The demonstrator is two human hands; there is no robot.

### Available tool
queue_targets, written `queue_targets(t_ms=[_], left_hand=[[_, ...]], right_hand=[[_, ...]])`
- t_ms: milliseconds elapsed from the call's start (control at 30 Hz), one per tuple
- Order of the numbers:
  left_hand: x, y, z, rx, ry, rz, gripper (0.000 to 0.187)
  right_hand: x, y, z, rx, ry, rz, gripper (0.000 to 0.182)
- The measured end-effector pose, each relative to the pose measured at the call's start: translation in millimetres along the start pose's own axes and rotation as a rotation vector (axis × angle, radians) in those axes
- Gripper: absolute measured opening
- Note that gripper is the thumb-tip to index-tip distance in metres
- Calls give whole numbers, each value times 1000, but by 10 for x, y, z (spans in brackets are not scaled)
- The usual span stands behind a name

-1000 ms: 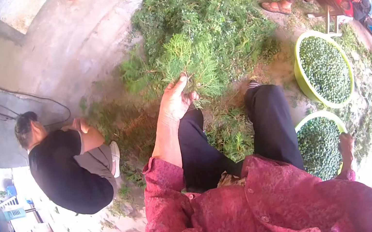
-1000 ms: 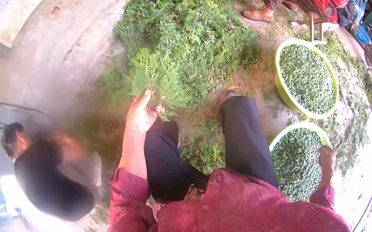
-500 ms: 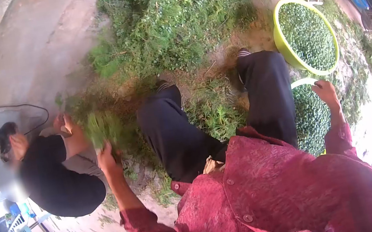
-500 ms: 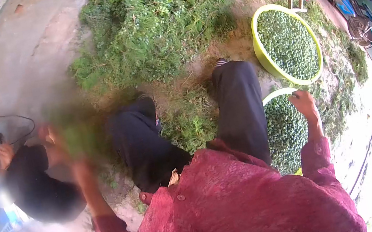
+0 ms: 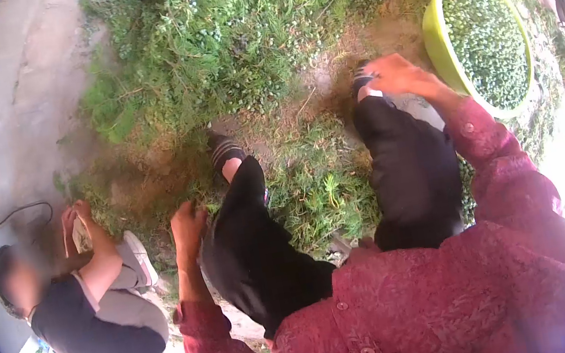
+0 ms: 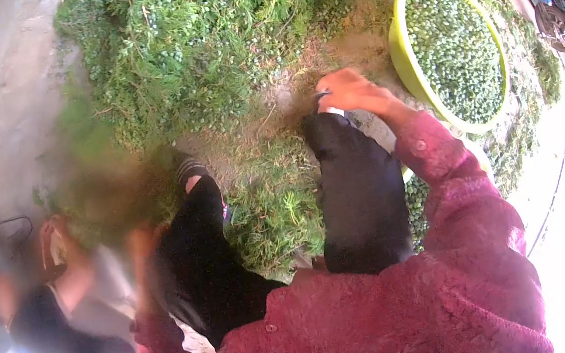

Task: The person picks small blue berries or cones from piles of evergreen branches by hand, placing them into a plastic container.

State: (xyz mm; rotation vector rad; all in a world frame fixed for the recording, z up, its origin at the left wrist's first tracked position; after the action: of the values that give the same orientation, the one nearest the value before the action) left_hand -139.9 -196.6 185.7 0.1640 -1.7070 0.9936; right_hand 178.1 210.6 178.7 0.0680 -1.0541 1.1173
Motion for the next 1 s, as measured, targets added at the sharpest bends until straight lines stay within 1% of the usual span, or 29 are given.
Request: queue_targets(t_ms=[67, 100, 133, 167, 200, 233, 267, 300, 367, 400, 433, 467, 500, 533, 567, 600, 633, 667, 733, 767, 833, 867, 933, 1000], left_hand=[[398, 330, -519, -63, -154, -129, 32], [344, 604, -600, -88, -163, -113, 31], [241, 838, -676, -112, -174, -84, 30], [313, 955, -914, -164, -200, -58, 30], [414, 1093, -1172, -217, -230, -47, 30], [328, 1282, -1291, -289, -196, -30, 29], [231, 1429, -1396, -363, -162, -12, 29], [162, 1556, -1497, -358, -165, 15, 29], [0, 1707, -1736, -370, -198, 135, 40], [-217, 1724, -1761, -369, -199, 145, 40], [-392, 1753, -1801, -484, -227, -14, 34], [-381, 1810, -1880, -600, -249, -194, 28], [-428, 1850, -1957, -536, -248, -1, 28], [-502, 1797, -1998, -464, -248, 202, 29], [-518, 1767, -1998, -463, -248, 189, 29], [-597, 1740, -1998, -468, -255, 240, 29], [-648, 1715, -2012, -473, -260, 290, 29], [-653, 1697, -2024, -474, -256, 279, 29], [-656, 1669, -2041, -436, -325, 311, 32], [-679, 1681, -2044, -433, -304, 315, 32], [-645, 1684, -2075, -442, -292, 308, 33], [-637, 1685, -2086, -447, -288, 300, 33], [-646, 1699, -2093, -437, -316, 288, 33], [-649, 1691, -2112, -428, -345, 280, 33]], right_hand=[[-449, 377, -1, 216, -31, 163, 27], [-566, 563, 46, 203, -14, 192, 27], [-757, 716, 92, 138, -81, 374, 30], [-992, 773, 51, 78, -149, 559, 33], [-1116, 852, 61, 215, -72, 463, 34], [-1300, 968, -2, 279, -16, 411, 34], [-1470, 1042, -44, 339, 41, 356, 34], [-1581, 1044, -45, 328, 56, 377, 34], [-1886, 857, -58, 240, -70, 750, 35], [-2072, 706, -61, 338, -14, 931, 36], [-2286, 572, -125, 446, 27, 1094, 37], [-2595, 380, -449, 757, 166, 737, 38], [-2732, 357, -675, 1015, 794, 872, 41], [-2421, 469, -465, 1026, 772, 867, 41], [-2064, 624, -129, 650, 497, 849, 41], [-1858, 770, -49, 278, 227, 798, 42], [-1758, 961, -64, 220, 189, 565, 41], [-1734, 1050, -31, 227, 186, 557, 41], [-1368, 1272, 187, 306, 299, 148, 33], [-1376, 1356, 209, 309, 300, 139, 33], [-1416, 1505, 138, 220, 182, 38, 26], [-1436, 1507, 100, 220, 182, 38, 26], [-1411, 1510, -92, 137, 194, -64, 15], [-1535, 1469, -134, 153, 198, -70, 15]])
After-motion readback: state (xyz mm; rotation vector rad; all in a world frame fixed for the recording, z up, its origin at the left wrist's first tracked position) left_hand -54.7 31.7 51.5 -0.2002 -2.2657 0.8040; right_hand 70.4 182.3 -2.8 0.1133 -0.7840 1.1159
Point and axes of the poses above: each hand's wrist, its own y-axis towards the middle knuckle, its own x-axis out of the back of the hand, z = x × y, the point moved 6 cm from there along y, towards the middle knuckle, and after that the axes turned 9 degrees about y, right-handed, at the moved point
